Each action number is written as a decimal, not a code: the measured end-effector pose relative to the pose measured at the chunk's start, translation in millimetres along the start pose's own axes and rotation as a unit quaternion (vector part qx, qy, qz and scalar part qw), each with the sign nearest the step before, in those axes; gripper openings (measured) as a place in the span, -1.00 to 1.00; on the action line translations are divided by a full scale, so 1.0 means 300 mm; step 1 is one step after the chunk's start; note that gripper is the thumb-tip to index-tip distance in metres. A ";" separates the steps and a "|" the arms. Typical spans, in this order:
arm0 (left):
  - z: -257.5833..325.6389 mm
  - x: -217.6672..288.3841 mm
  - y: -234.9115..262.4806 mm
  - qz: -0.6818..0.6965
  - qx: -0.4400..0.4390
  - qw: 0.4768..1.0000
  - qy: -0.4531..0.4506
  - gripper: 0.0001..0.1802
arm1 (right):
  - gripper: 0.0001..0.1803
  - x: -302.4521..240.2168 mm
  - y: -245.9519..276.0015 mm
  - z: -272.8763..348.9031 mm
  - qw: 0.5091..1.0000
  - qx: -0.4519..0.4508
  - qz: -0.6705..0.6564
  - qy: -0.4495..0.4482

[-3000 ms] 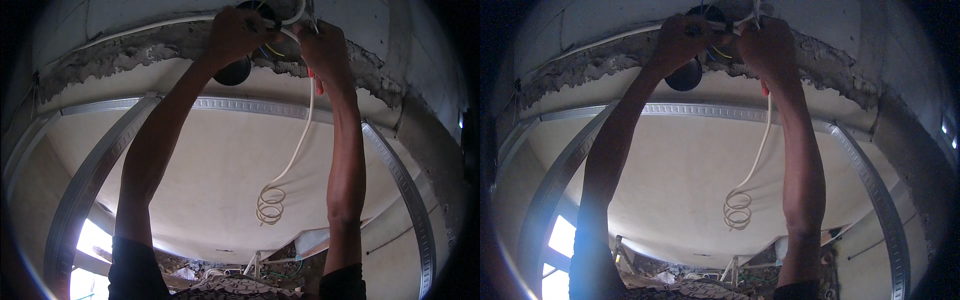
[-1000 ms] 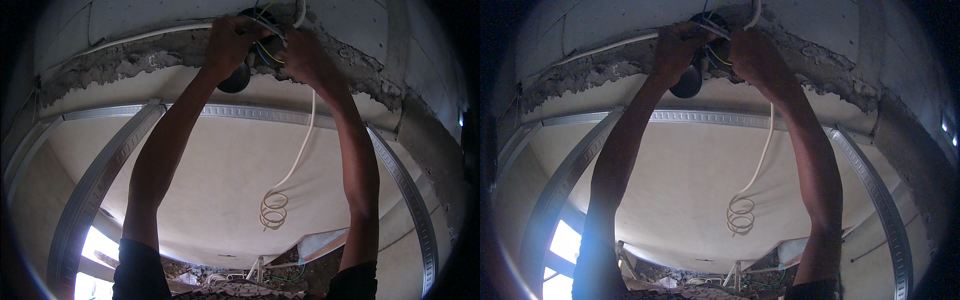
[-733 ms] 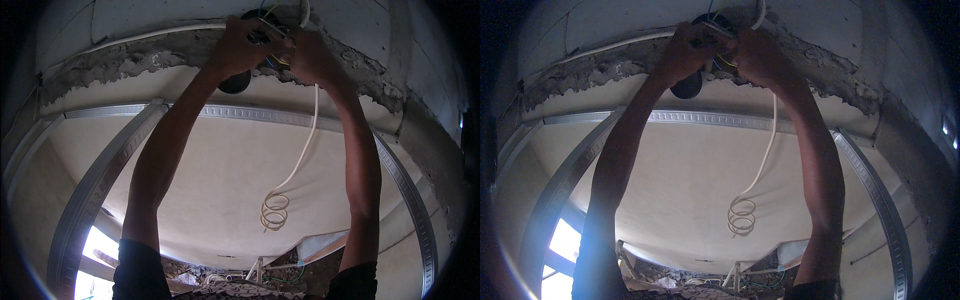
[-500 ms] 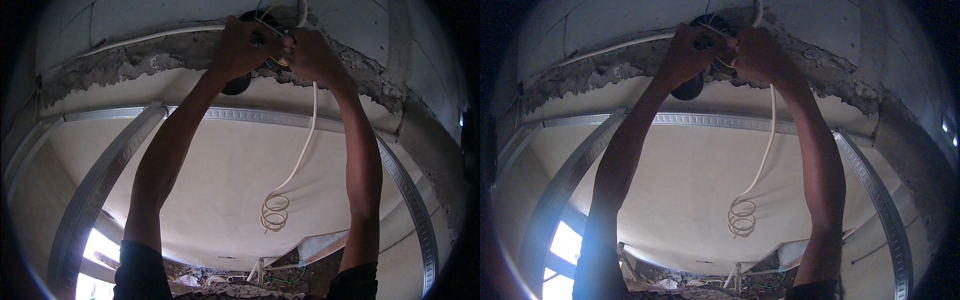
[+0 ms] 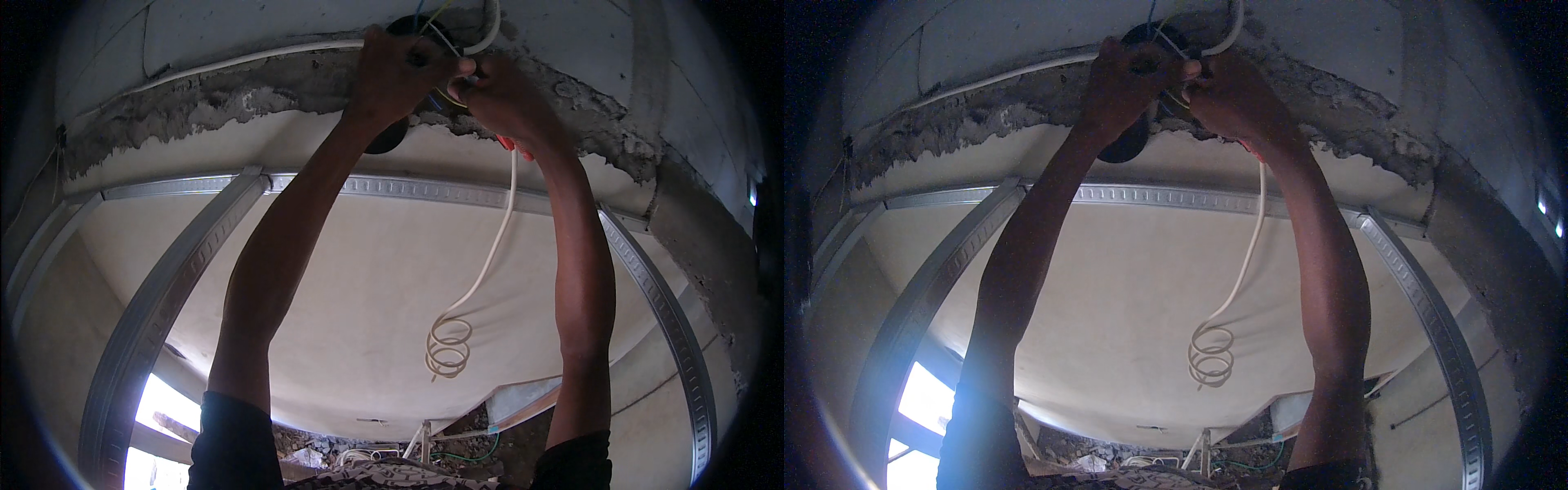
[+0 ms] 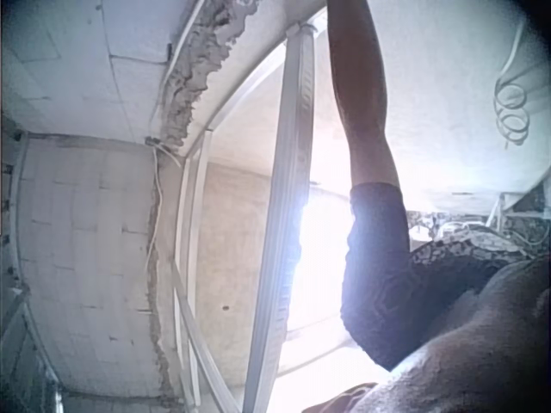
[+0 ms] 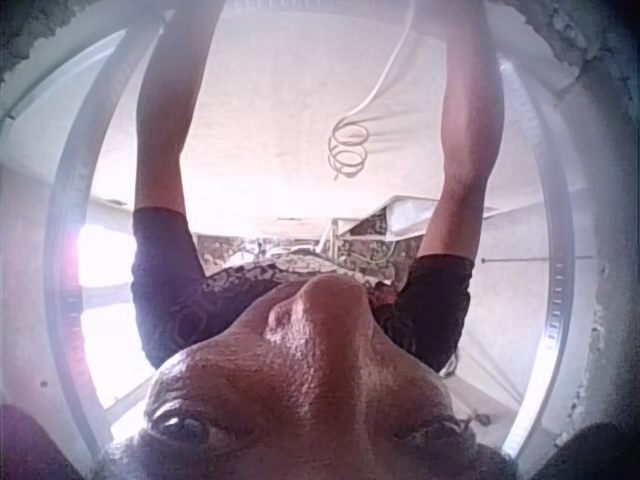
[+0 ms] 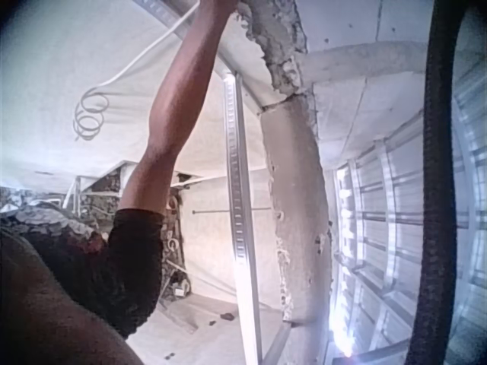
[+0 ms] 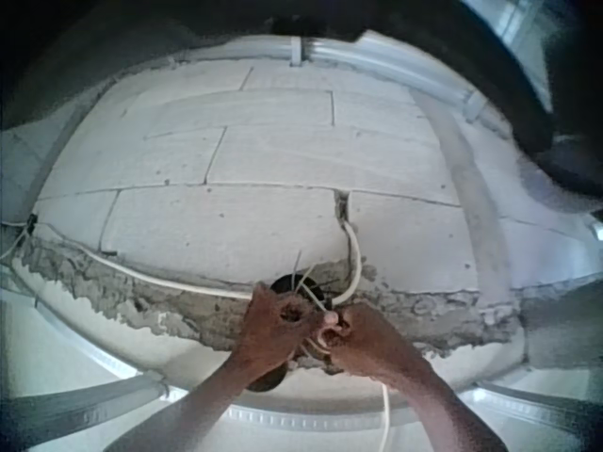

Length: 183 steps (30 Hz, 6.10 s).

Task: The person strips the outer sheath of a white electrical cable and twists the exposed conductors together with other wires in a ceiling junction box. The person uses a red-handled tool to strip the cable and then uses both hands to twist and arrange the wires.

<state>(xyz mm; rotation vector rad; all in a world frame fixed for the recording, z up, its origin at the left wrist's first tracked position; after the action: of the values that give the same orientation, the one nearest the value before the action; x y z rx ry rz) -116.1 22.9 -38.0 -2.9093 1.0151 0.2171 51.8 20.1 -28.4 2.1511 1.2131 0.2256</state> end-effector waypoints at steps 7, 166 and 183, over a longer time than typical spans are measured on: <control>-0.036 -0.028 0.009 0.080 -0.106 0.988 0.079 -0.43 | -0.74 0.019 -0.035 0.003 0.997 0.060 -0.033 0.038; -0.087 -0.054 0.040 0.104 -0.243 0.953 0.145 -0.45 | -0.70 0.085 -0.026 -0.096 0.954 0.090 0.232 0.166; -0.073 -0.073 -0.010 0.040 -0.204 0.974 0.090 -0.27 | -0.75 0.019 0.001 -0.028 0.980 0.087 0.161 0.075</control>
<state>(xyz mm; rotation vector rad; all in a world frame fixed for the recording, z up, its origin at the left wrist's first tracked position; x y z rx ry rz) -128.5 36.7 -13.1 -3.3094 1.2487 0.1871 51.6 28.3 -22.7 2.5189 0.9892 0.4408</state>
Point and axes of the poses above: each hand's wrist, its own z-axis away from the middle knuckle, its own y-axis out of the back of the hand, x = y × z, the point moved 1 cm from there along -z, towards the middle knuckle, and after that the axes turned 1 degree about z, right-handed, at the moved point
